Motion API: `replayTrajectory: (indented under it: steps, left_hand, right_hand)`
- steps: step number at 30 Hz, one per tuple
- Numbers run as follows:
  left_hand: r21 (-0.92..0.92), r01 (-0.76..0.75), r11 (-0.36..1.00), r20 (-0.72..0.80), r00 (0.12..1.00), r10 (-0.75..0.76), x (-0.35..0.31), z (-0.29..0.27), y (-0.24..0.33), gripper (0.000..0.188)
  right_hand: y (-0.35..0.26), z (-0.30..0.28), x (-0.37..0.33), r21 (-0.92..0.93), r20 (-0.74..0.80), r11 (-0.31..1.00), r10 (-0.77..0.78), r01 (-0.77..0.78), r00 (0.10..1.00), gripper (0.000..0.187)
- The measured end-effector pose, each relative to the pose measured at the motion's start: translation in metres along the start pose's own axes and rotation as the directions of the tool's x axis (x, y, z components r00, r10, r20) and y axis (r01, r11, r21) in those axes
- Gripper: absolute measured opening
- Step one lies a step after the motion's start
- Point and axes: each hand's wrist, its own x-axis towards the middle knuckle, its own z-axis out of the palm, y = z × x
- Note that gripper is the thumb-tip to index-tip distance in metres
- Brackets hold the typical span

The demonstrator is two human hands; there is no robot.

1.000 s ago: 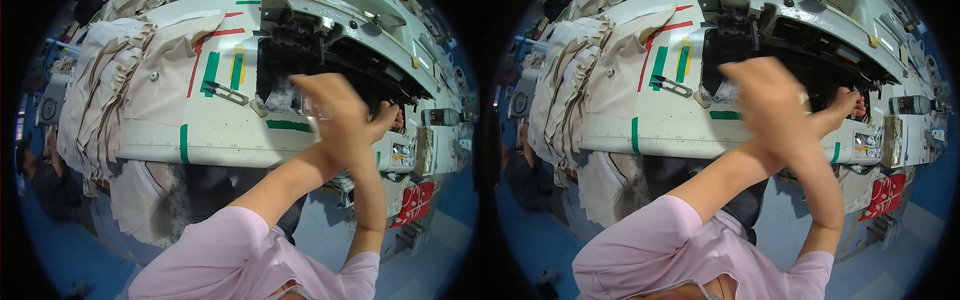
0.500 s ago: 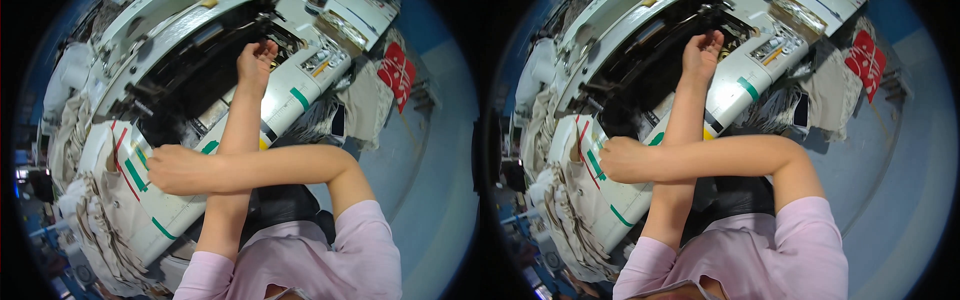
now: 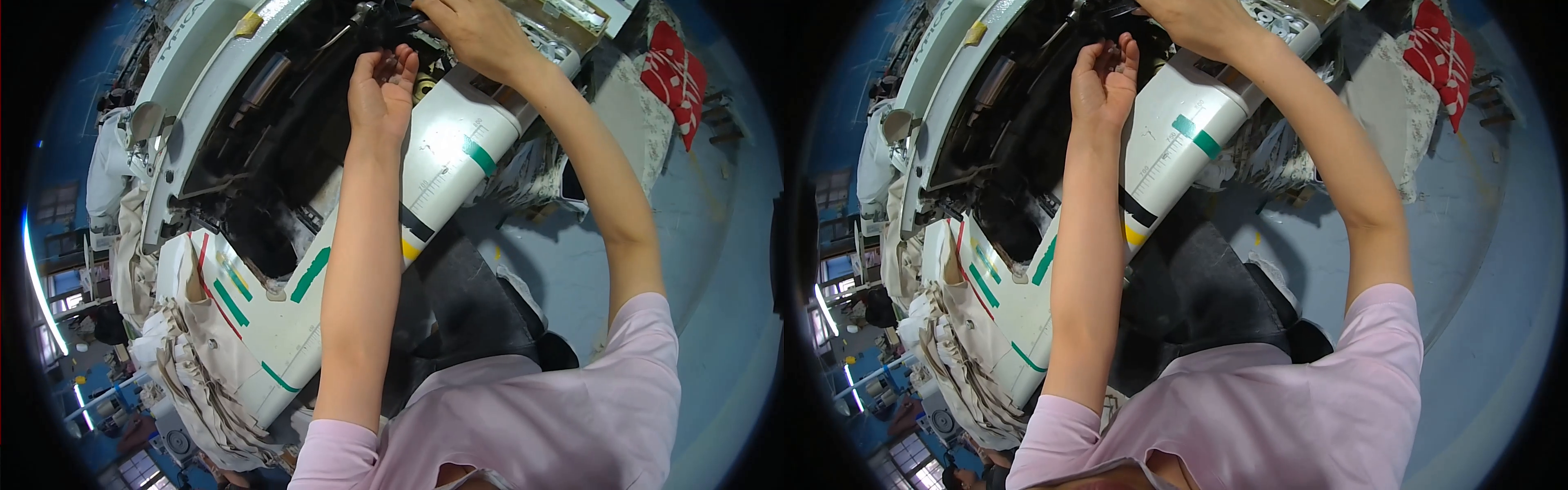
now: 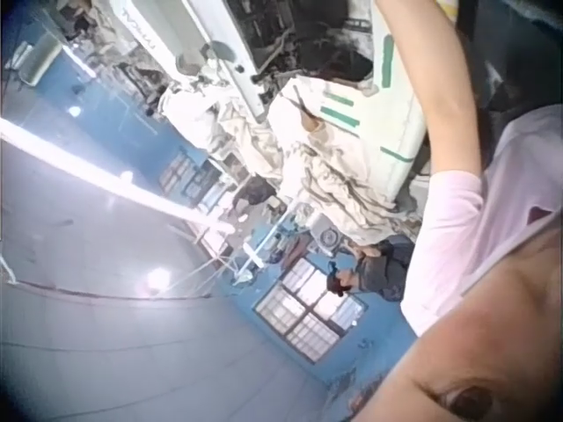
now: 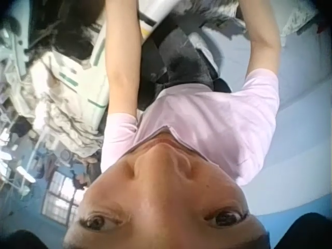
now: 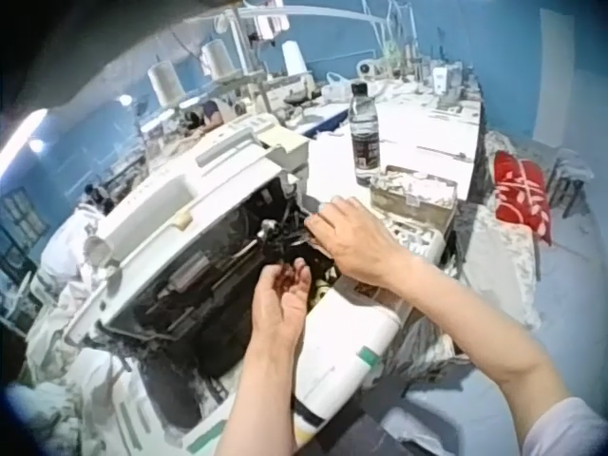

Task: Maintaining the internal components of an industrial sewing machine by cleaning it with a brush and adjusting parts with a tool.

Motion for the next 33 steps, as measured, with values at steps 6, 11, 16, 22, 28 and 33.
replayTrajectory:
  steps: [6,11,16,22,28,33]
  left_hand:
    - [0.052,0.015,0.999,0.039,0.999,-0.017,0.002,0.003,0.0,0.013]
    - [0.02,0.049,0.999,0.06,0.997,-0.05,0.004,0.0,0.002,0.017]
    - [0.037,0.046,0.998,0.065,0.997,-0.048,0.004,0.0,0.001,0.019]
    - [0.024,0.043,0.999,0.017,0.999,-0.043,0.005,-0.001,0.001,0.019]
    - [0.005,0.047,0.999,-0.009,0.999,-0.047,0.005,-0.001,0.002,0.022]
    - [-0.006,0.048,0.999,-0.018,0.999,-0.048,0.003,0.002,0.001,0.023]
  right_hand:
    - [0.002,0.025,0.0,-0.014,0.018,1.0,-0.002,0.002,1.0,0.014]
    - [-0.003,0.034,-0.003,-0.042,-0.06,0.999,0.032,-0.034,0.998,0.014]
    - [-0.002,0.035,-0.008,-0.039,0.0,0.997,0.065,-0.065,0.998,0.014]
    - [-0.003,0.032,-0.014,0.049,-0.002,0.991,0.124,-0.124,0.992,0.02]
    - [-0.002,0.035,-0.015,-0.012,0.072,0.991,0.132,-0.131,0.989,0.021]
    - [-0.003,0.035,-0.011,0.064,0.041,0.988,0.14,-0.142,0.989,0.015]
